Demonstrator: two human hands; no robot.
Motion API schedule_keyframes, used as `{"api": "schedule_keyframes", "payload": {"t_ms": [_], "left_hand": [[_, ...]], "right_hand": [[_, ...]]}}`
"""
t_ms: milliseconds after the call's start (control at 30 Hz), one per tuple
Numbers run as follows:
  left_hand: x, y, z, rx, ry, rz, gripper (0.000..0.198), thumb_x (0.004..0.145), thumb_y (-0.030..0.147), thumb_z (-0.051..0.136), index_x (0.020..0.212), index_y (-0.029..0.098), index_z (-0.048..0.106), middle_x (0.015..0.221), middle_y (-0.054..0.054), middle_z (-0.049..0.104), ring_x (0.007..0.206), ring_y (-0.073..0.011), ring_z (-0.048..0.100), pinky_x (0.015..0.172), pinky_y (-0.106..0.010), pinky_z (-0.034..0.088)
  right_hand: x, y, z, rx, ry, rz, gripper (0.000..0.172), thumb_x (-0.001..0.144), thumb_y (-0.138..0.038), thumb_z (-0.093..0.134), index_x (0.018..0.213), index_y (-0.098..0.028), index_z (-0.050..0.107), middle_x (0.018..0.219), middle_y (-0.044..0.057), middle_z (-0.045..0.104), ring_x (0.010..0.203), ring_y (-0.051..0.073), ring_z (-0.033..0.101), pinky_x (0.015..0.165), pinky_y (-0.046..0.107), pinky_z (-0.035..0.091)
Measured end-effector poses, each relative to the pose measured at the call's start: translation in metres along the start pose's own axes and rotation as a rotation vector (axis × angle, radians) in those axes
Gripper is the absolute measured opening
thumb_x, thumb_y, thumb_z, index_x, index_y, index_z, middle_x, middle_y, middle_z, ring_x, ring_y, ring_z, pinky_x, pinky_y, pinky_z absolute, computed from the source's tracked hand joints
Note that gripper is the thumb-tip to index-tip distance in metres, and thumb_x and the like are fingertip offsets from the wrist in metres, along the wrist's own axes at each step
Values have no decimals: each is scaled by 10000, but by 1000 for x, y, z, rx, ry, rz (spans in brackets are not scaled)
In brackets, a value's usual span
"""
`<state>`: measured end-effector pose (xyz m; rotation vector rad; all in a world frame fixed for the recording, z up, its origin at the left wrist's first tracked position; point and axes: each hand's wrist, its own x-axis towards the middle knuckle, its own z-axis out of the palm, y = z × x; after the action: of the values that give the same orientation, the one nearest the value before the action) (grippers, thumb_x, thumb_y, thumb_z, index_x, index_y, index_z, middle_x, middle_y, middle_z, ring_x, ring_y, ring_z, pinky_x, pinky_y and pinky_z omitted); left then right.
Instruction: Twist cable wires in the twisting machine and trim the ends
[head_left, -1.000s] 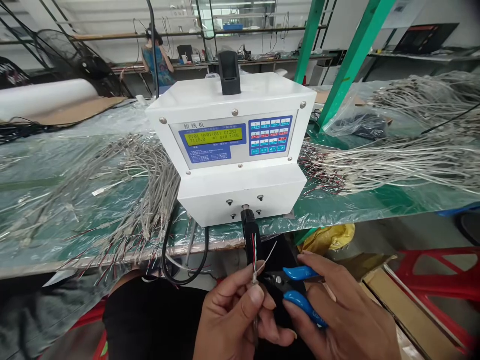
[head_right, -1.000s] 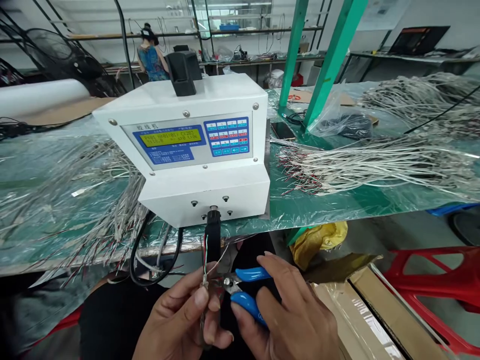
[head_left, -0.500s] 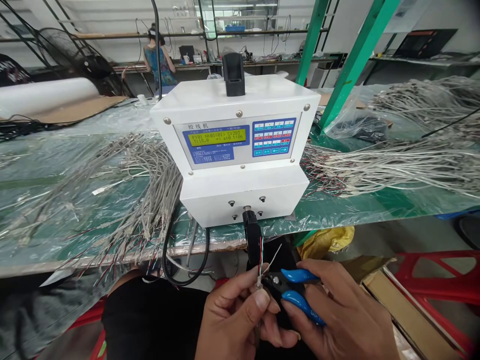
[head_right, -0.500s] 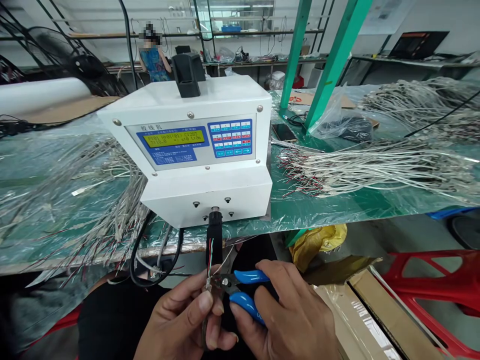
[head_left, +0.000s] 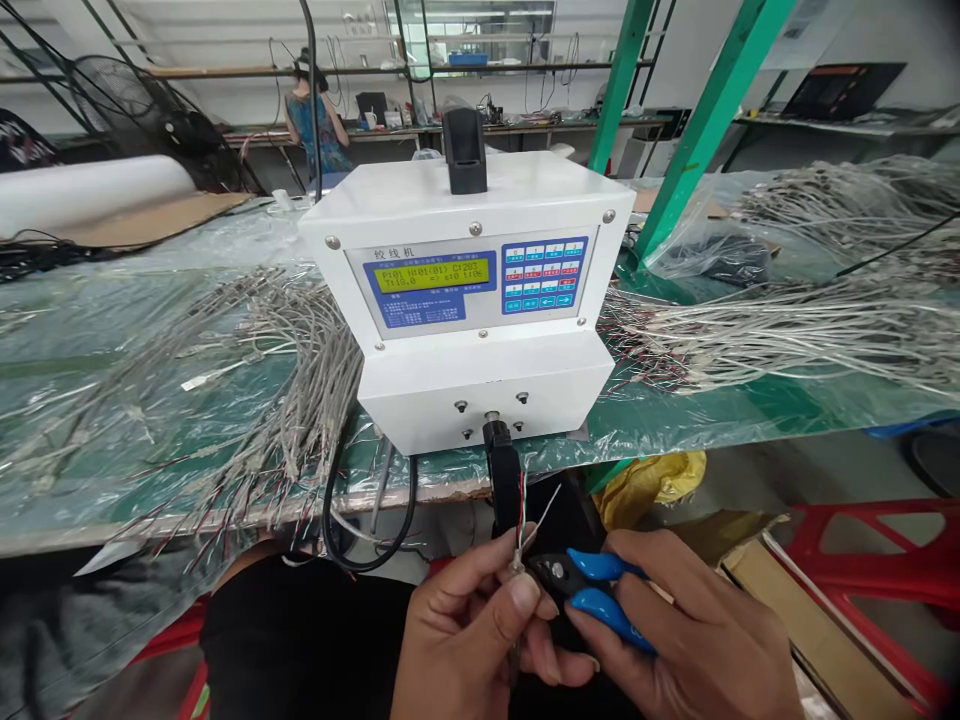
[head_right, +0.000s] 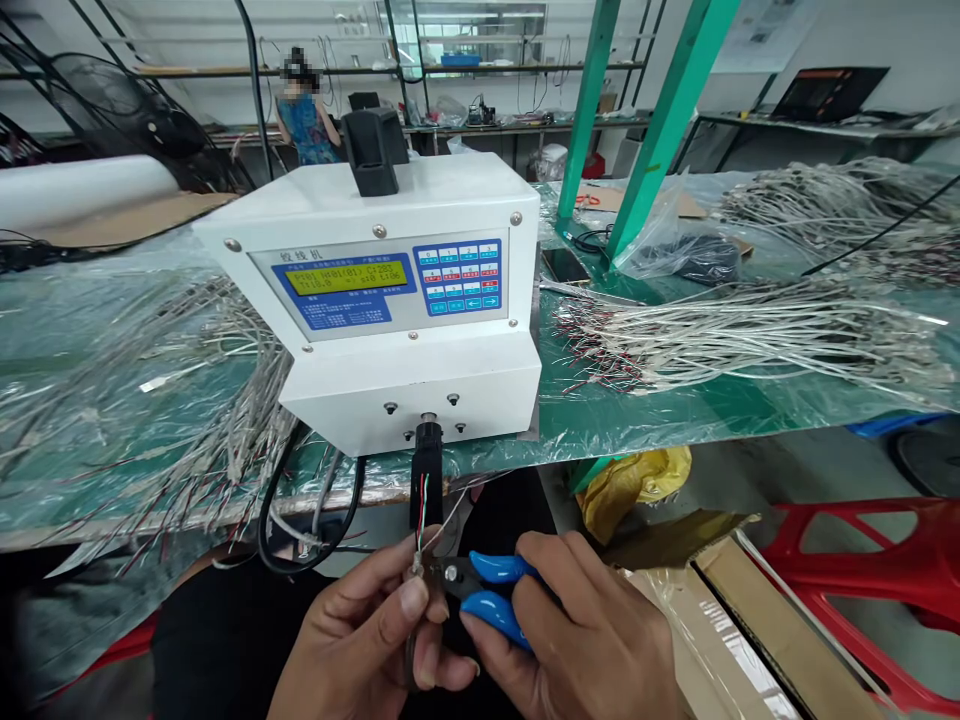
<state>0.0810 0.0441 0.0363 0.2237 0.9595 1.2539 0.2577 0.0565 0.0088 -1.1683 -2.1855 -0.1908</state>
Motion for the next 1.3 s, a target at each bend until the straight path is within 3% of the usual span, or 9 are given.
{"api": "schedule_keyframes", "payload": {"t_ms": [100, 200, 267, 667, 900, 1167, 1300], "left_hand": [[1, 0, 2, 16, 25, 25, 325, 577, 246, 952, 875, 209, 828, 580, -1, 700, 400, -90, 583, 509, -348, 658], [1, 0, 4, 37, 42, 56, 325, 557, 242, 959, 853, 203, 831, 575, 2, 693, 403, -86, 572, 518, -380, 667], [1, 0, 5, 44, 46, 63, 324, 549, 238, 962, 844, 210, 833, 571, 0, 692, 410, -87, 574, 515, -370, 665], [0, 0, 2, 58, 70, 51, 355, 539, 270, 965, 862, 202, 834, 570, -12, 697, 411, -83, 567, 526, -351, 661], [0, 0, 1, 50, 63, 41, 355, 541, 261, 963, 865, 202, 832, 566, 1, 684, 404, -83, 568, 510, -344, 659], [0, 1, 4, 43, 34, 4, 359, 541, 290, 966, 860, 198, 831, 574, 4, 686, 399, -85, 571, 524, -390, 674], [4, -3, -1, 41, -18, 20, 331, 588, 287, 943, 890, 214, 828, 584, 9, 671, 374, -63, 517, 415, -307, 625]], "right_hand": [[6, 1, -5, -24, 3, 26, 356, 1010, -386, 531, 739, -189, 651, 1037, 86, 698, 870, 199, 669, 627, 268, 493], [13, 0, -7, -42, 23, 38, 344, 1013, -382, 528, 778, -195, 696, 1189, 78, 679, 1104, 242, 626, 768, 292, 485], [16, -1, -8, -32, -3, 42, 350, 1017, -380, 526, 773, -196, 695, 1196, 64, 675, 1143, 237, 606, 832, 294, 461], [20, 1, -9, -54, -63, 27, 443, 1053, -384, 447, 684, -203, 613, 1075, 34, 696, 965, 225, 593, 716, 320, 394], [20, 4, -13, -24, -77, -49, 495, 1084, -343, 370, 697, -183, 634, 944, 53, 702, 864, 197, 620, 744, 308, 465], [18, 7, -8, 12, -44, -67, 328, 1021, -291, 533, 727, -157, 593, 961, 71, 687, 830, 202, 608, 705, 317, 476], [13, 11, -9, 177, -37, 6, 323, 998, -326, 578, 720, -165, 604, 913, 64, 682, 741, 168, 634, 636, 271, 508]]}}
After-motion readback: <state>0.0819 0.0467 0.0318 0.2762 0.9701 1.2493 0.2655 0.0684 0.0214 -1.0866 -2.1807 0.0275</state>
